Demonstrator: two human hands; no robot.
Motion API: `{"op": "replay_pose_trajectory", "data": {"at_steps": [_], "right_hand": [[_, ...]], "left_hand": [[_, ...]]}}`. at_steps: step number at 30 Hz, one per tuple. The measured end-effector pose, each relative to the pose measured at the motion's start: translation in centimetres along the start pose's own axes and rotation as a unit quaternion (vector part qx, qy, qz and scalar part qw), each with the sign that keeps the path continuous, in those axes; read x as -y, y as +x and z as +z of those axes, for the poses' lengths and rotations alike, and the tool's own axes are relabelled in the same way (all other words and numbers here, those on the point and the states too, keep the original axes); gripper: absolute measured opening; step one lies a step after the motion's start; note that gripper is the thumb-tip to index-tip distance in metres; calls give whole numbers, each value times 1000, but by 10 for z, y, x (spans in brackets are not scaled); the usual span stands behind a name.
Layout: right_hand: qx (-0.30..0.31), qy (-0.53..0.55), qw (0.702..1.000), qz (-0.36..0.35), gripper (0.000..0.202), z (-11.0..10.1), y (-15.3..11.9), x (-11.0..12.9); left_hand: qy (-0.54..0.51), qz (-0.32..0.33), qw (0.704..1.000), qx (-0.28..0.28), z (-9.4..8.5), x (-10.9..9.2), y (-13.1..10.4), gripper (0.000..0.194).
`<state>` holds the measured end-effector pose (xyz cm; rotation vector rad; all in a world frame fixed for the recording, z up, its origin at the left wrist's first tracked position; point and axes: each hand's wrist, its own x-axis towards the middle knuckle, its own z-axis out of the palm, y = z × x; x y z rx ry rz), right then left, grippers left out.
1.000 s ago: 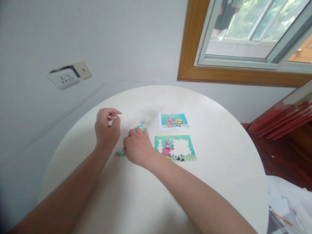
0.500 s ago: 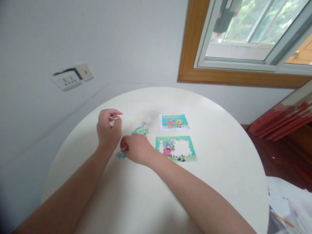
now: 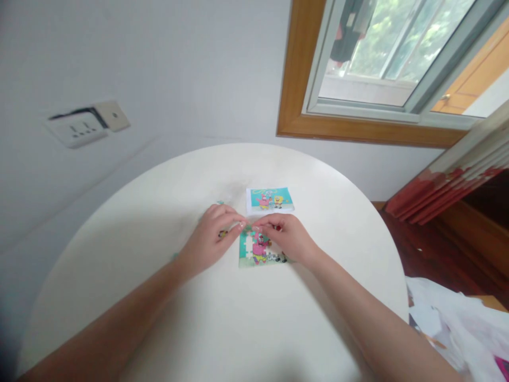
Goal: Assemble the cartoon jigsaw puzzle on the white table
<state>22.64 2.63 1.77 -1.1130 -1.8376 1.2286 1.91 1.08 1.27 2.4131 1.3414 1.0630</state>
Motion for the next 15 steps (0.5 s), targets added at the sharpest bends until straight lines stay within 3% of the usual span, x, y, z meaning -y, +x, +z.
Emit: {"op": "replay_pose_trajectory", "data": {"at_steps": [3,7,12,15], "right_hand": [[-22,-12,1000,-10,22,-1,-6,-4],[-19,-21,999,-24,19,2,-7,-4],[-22,-29,999,-27,19,3,-9,-4],[-45,-87,994,-45,20,-2,-11,-5]], "left_hand": [[-9,29,999,43,8,-12,-4,18],[-30,24,998,55,10,-15,-5,13],[-47,13,997,57,10,-9,-2,11],[-23,6,998,53,11,2,-2,10]]}}
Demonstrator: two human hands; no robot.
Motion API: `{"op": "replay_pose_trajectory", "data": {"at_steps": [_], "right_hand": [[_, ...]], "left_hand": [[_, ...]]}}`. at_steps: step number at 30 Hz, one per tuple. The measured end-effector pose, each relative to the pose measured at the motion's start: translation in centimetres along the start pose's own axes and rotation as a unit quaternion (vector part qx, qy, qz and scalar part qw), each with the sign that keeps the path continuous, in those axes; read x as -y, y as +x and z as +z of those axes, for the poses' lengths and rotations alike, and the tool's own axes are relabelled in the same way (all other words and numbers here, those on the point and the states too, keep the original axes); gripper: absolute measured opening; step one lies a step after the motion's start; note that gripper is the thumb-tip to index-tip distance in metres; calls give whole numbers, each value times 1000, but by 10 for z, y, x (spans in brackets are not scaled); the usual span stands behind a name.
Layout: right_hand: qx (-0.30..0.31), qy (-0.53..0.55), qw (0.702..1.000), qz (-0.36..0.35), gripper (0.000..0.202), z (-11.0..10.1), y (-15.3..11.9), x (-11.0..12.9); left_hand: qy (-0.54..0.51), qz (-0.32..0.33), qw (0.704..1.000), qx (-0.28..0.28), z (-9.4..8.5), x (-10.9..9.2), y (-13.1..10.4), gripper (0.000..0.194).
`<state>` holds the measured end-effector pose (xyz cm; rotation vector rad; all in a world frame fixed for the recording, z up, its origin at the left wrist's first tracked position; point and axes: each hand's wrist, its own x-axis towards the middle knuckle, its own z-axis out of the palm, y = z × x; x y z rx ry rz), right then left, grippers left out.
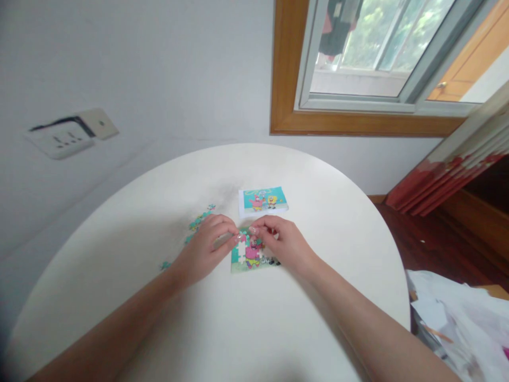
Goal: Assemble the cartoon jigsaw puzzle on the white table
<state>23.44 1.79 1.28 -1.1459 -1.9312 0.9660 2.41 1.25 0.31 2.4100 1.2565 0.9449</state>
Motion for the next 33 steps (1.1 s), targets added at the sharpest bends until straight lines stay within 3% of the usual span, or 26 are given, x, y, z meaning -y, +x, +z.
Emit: {"op": "replay_pose_trajectory", "data": {"at_steps": [4,12,28,33], "right_hand": [[-24,-141,987,-68,18,-7,-1,-5],[47,-257,959,-109,18,-3,-2,-4],[76,-290,948,-104,20,1,-4,-1],[64,-277,952,-111,19,3,-4,-1]], "left_hand": [[62,-2,998,23,0,12,-2,11],[121,10,990,69,1,8,-4,11],[162,9,985,64,4,5,-4,10],[113,4,993,23,5,7,-2,13]]}}
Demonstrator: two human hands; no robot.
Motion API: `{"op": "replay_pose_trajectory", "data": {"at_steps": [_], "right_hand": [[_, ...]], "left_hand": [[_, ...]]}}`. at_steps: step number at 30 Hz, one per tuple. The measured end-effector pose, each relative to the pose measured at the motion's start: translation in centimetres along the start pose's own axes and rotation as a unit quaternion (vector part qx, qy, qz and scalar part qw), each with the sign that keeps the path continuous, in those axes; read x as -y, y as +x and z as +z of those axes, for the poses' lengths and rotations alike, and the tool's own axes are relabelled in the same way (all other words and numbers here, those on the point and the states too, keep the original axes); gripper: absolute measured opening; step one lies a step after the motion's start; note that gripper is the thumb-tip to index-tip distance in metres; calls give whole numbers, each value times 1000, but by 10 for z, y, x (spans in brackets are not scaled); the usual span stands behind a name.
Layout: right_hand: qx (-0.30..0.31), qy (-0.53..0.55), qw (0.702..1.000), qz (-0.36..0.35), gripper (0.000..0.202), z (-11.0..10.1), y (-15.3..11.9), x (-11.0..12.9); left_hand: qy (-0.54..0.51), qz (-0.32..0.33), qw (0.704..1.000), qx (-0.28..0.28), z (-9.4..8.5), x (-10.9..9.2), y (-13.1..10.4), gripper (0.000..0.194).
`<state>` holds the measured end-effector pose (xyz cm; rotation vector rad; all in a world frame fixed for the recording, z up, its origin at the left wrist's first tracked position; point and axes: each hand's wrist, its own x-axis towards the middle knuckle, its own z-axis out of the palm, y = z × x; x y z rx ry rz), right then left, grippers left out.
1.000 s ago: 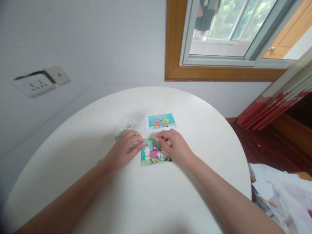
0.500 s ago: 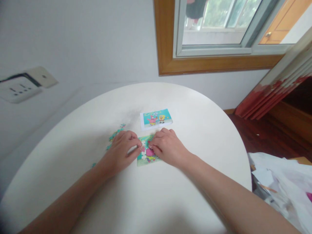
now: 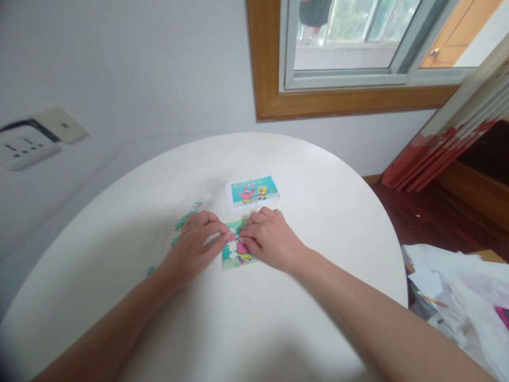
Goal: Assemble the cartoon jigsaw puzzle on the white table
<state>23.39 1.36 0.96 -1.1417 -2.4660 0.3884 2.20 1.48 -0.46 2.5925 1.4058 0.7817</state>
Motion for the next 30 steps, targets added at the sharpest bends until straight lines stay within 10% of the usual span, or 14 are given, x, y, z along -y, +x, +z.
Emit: {"op": "replay_pose_trajectory", "data": {"at_steps": [30], "right_hand": [[-30,112,993,10,17,6,1,0]], "left_hand": [[-104,30,994,-24,-4,0,2,13]]}}
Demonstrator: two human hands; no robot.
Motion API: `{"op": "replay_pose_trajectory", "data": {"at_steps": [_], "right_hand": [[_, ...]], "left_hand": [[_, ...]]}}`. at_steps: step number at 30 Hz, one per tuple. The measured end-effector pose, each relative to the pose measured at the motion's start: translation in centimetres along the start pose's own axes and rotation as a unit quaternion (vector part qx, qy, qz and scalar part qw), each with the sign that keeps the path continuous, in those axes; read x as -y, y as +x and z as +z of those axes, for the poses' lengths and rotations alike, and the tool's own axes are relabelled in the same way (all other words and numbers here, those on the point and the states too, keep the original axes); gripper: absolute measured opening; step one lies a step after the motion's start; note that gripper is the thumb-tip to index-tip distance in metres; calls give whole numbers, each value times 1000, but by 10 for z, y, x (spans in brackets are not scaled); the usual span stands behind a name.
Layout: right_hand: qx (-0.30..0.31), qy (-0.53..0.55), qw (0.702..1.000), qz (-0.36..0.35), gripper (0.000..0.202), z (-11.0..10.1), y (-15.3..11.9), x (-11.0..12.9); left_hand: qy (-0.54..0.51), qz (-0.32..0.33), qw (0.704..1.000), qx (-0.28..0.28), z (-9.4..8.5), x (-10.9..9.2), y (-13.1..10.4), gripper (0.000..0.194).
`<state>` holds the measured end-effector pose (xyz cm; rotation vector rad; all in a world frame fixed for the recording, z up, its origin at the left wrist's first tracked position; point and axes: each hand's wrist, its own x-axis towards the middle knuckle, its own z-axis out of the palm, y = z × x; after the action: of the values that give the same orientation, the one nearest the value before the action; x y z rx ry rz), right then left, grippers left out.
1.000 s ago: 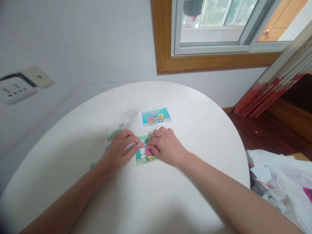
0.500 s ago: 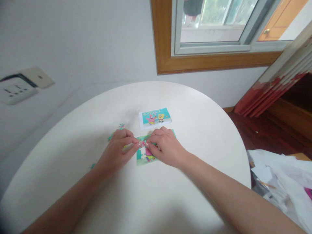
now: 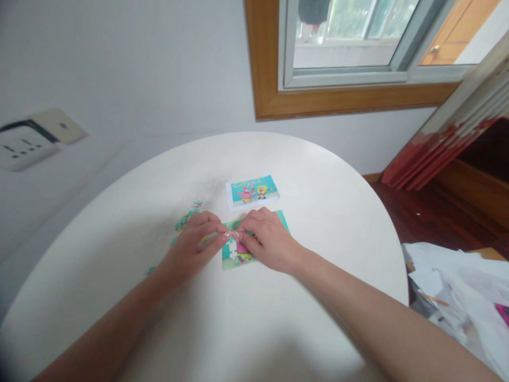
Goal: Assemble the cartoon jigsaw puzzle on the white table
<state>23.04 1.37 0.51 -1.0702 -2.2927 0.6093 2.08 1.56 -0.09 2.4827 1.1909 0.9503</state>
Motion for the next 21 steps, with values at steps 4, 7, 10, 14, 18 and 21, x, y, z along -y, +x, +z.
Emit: {"op": "replay_pose_trajectory", "data": {"at_steps": [4,7,10,14,18,21], "right_hand": [[8,-38,999,-3,28,-3,0,0],[-1,-71,997,10,29,-7,-1,1],[4,-98,995,11,28,-7,-2,3],[26,-131,991,-2,28,-5,-2,6],[46,-139,989,-10,25,-5,-2,8],[58,-139,989,-13,23,-6,-2,9]], "left_hand": [[28,-22,999,16,-1,2,0,14],[77,-44,996,19,0,4,-1,14],[119,-50,991,37,2,3,-2,13],[150,-50,986,47,4,0,-2,12],[171,-50,983,49,4,-1,-2,12],[181,-52,981,47,5,-2,-1,12]]}}
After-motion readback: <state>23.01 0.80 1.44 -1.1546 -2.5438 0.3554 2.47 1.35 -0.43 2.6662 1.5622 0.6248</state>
